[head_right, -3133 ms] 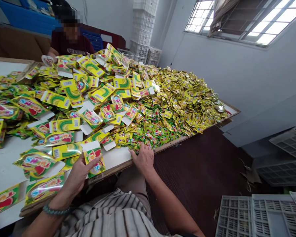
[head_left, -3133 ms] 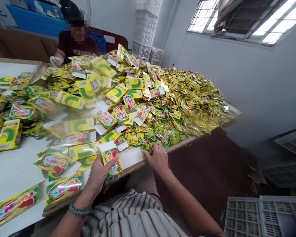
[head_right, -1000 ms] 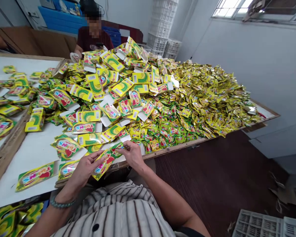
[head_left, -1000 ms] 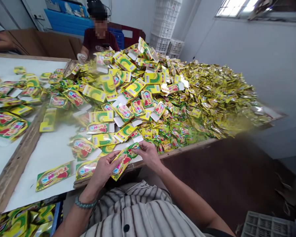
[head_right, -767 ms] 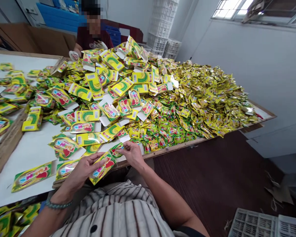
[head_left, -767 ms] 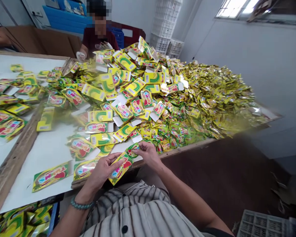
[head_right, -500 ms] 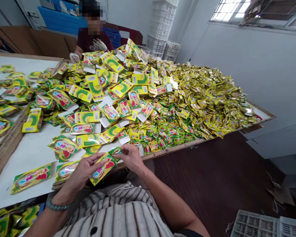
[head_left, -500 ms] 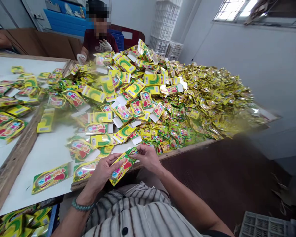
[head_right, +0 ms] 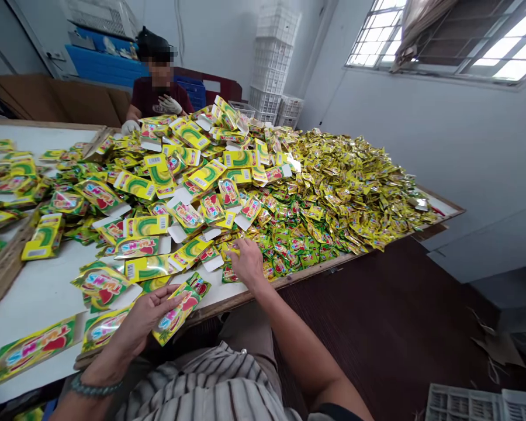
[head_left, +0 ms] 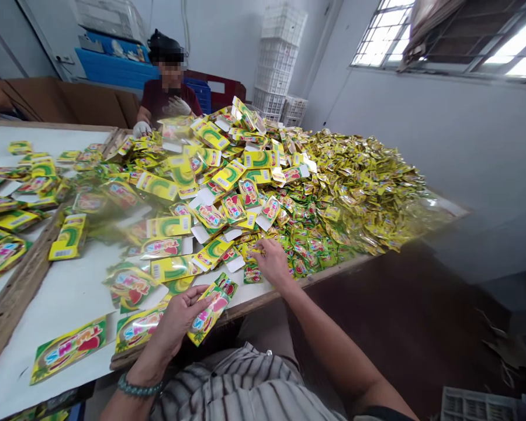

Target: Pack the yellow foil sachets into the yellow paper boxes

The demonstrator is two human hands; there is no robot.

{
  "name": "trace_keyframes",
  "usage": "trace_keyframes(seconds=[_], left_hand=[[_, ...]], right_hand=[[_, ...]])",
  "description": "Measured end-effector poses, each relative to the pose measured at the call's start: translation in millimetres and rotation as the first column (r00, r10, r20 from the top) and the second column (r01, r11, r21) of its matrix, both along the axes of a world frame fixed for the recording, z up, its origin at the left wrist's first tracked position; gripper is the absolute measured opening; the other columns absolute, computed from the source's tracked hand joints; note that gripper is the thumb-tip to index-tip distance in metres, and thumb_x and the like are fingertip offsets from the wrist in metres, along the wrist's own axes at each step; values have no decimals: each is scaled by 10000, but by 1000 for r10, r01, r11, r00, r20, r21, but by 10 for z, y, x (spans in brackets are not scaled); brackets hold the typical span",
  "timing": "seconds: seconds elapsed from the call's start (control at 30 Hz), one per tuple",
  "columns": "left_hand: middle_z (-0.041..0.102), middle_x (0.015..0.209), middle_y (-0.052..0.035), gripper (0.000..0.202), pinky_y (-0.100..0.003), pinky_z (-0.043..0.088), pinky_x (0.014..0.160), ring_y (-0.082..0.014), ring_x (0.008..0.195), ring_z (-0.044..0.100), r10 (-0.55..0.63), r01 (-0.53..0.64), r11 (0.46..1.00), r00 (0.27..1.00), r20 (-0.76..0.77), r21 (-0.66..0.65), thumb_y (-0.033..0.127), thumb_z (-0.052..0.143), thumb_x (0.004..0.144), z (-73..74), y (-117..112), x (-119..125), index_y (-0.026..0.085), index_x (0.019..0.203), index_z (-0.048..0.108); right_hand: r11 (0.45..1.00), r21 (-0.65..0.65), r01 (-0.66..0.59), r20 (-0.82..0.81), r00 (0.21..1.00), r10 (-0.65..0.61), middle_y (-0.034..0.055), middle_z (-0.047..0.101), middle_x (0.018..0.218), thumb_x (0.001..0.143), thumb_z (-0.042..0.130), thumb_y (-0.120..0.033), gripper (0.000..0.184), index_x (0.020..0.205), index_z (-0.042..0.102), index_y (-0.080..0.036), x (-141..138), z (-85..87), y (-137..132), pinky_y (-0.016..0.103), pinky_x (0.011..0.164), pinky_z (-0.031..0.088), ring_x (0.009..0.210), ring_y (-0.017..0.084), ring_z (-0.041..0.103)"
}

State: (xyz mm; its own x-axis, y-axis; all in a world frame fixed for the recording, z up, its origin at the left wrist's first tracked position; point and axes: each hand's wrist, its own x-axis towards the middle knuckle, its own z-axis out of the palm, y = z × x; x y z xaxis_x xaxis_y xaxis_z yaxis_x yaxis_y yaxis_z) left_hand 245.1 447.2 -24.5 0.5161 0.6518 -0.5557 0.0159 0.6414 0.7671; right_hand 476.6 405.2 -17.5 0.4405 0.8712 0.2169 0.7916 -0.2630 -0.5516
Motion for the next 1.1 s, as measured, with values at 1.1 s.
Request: trace_keyframes(seconds=[1.1], left_hand=[[722, 1119, -93, 528, -405, 511, 952, -292, 1063, 652, -25, 54, 908, 997, -74, 416, 429, 816, 624, -71, -30, -43, 151, 1059, 703]], right_hand=[[885, -17, -466, -515, 763, 391, -32, 523, 633, 773, 673, -467, 337, 643, 614, -162, -449, 144, -118, 221, 583, 333, 615, 107, 448]])
